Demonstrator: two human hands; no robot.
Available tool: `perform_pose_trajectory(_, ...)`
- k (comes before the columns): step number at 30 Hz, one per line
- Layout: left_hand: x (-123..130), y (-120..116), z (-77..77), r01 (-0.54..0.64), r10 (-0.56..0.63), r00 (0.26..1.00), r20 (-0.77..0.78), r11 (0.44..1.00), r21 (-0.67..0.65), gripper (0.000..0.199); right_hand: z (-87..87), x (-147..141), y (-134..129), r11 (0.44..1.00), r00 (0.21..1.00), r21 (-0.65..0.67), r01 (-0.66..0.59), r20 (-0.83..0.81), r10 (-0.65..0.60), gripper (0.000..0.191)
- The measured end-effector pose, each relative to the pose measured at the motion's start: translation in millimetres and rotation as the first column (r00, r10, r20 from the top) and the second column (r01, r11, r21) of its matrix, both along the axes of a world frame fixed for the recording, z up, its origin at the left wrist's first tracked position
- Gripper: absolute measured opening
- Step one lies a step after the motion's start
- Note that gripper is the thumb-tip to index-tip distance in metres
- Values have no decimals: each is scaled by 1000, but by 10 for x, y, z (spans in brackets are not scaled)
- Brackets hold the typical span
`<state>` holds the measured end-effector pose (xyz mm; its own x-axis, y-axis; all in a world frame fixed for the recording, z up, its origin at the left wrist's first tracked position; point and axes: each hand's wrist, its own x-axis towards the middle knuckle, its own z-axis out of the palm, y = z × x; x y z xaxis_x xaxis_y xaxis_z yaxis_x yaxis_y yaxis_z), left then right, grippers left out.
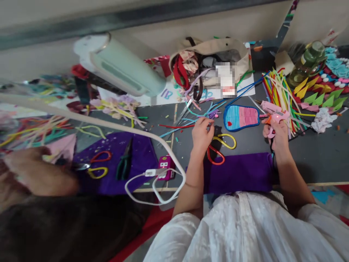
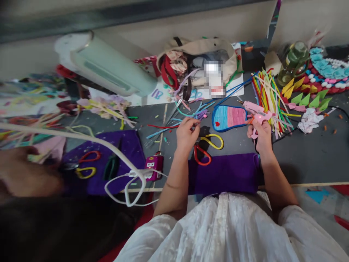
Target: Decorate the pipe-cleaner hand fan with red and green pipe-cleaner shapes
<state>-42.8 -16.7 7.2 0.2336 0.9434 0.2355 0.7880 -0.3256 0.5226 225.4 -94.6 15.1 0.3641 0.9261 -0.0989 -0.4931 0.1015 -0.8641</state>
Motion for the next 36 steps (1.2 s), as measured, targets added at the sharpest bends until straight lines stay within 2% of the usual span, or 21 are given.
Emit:
perform_pose_trajectory(4,98,-49,-52,62,-62,998,-23,998,5,18,29,34,15,1000,1000,-18,4,-7,-4,31)
perform_pose_trajectory(10,268,51,-112,157,-159,979,-126,987,-24,34,78,194,-22,1000,998,-13,18,-66,-19,43)
perform_pose_trajectory(14,256,62,-139,67,-68,996,-61,997,-23,31,61,466,-217,988,988,-23,155,9,-155,31)
perform_pose_trajectory(17,203,20,-175,-15,17,999,37,999,-48,27,36,735,-459,980,979,-50,193,75,-189,25)
perform_pose_trajectory(22,111,-59,-302,-101,113,977,182,992,-75,25,-65,1093,-904,918,923,-103,383,90,-375,17)
perform_pose_trajectory(25,94,-110,-379,-166,199,948,247,975,-146,28,-181,1222,-1097,887,900,-154,436,62,-432,19)
perform_pose_trajectory(29,104,-204,-410,-189,229,924,306,969,-157,31,-331,1308,-1207,868,881,-163,469,25,-472,31)
perform_pose_trajectory(32,97,-286,-404,-167,195,916,350,980,-111,30,-416,1322,-1217,863,874,-165,478,-6,-486,30)
perform_pose_trajectory(36,49,-367,-416,-215,219,899,379,975,-54,30,-510,1339,-1232,822,835,-186,537,-16,-550,26)
